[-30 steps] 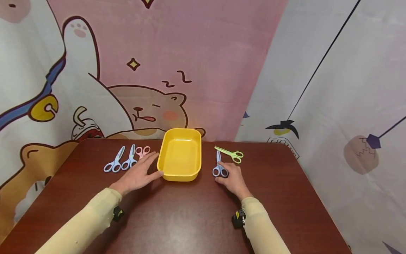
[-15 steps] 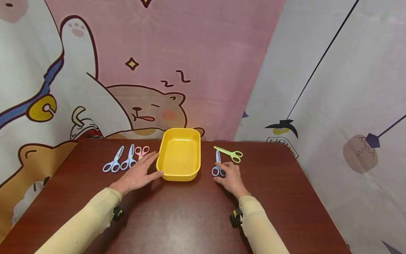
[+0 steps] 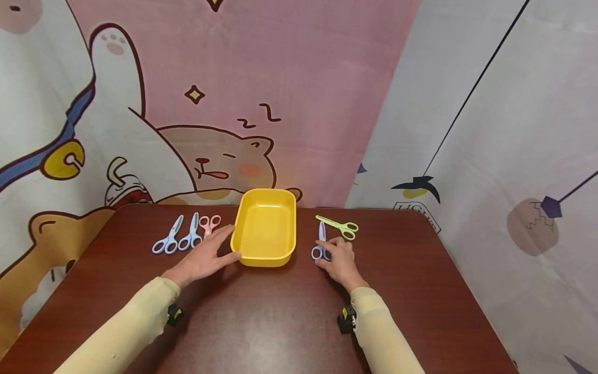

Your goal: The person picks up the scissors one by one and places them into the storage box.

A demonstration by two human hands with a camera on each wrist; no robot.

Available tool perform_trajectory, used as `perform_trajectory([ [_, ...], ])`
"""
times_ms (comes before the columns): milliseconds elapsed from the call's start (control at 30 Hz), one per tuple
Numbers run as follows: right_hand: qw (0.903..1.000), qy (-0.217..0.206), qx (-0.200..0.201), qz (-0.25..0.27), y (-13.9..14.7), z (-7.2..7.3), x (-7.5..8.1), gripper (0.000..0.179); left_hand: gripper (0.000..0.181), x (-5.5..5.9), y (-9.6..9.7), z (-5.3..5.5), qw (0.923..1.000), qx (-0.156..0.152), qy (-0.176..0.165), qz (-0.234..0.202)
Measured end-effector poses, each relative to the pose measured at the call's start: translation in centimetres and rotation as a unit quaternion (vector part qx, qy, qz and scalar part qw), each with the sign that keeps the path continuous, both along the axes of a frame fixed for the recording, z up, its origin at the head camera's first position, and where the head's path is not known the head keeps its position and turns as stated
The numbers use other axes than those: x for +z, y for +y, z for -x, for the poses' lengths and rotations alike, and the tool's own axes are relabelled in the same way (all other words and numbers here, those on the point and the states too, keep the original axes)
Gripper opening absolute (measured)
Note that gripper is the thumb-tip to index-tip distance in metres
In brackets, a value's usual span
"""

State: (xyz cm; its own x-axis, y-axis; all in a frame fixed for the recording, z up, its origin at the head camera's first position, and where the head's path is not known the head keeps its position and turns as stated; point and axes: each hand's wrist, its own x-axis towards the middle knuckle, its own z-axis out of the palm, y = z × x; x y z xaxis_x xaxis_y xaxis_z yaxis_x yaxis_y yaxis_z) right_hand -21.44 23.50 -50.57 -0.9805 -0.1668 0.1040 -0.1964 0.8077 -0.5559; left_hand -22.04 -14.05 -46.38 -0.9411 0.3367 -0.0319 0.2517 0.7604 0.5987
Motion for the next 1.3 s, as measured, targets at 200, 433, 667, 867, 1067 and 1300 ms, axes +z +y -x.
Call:
perform_trajectory([
  [200, 0.9996, 0.025, 0.004, -0.008, -0.1, -0.1, 0.1, 0.043, 0.089, 0.1, 0.0, 0.0, 0.9992, 0.0, -0.016, -0.038],
  [433, 0.9998, 0.007, -0.006, -0.015, -0.2, 0.0, 0.2, 0.042, 0.09, 0.1, 0.3, 0.1, 0.9962, 0.014, -0.049, -0.071],
  [667, 0.9999, -0.015, 0.001, -0.006, -0.3, -0.1, 0.6, 0.043, 0.088, 0.0, 0.5, 0.1, 0.993, 0.014, -0.064, -0.098],
  [867, 0.9998, -0.017, 0.003, -0.006, -0.5, -0.3, 0.7, 0.043, 0.087, -0.3, 0.6, 0.0, 0.9894, 0.018, -0.072, -0.125],
  [1067, 0.9999, 0.003, 0.003, -0.015, -0.4, -0.4, 0.9, 0.043, 0.089, -0.5, 0.6, -0.2, 0.9848, 0.027, -0.083, -0.15],
  [1300, 0.9998, 0.016, -0.008, -0.012, -0.1, -0.2, 1.1, 0.041, 0.088, -0.5, 0.7, -0.3, 0.9833, 0.033, -0.084, -0.158],
])
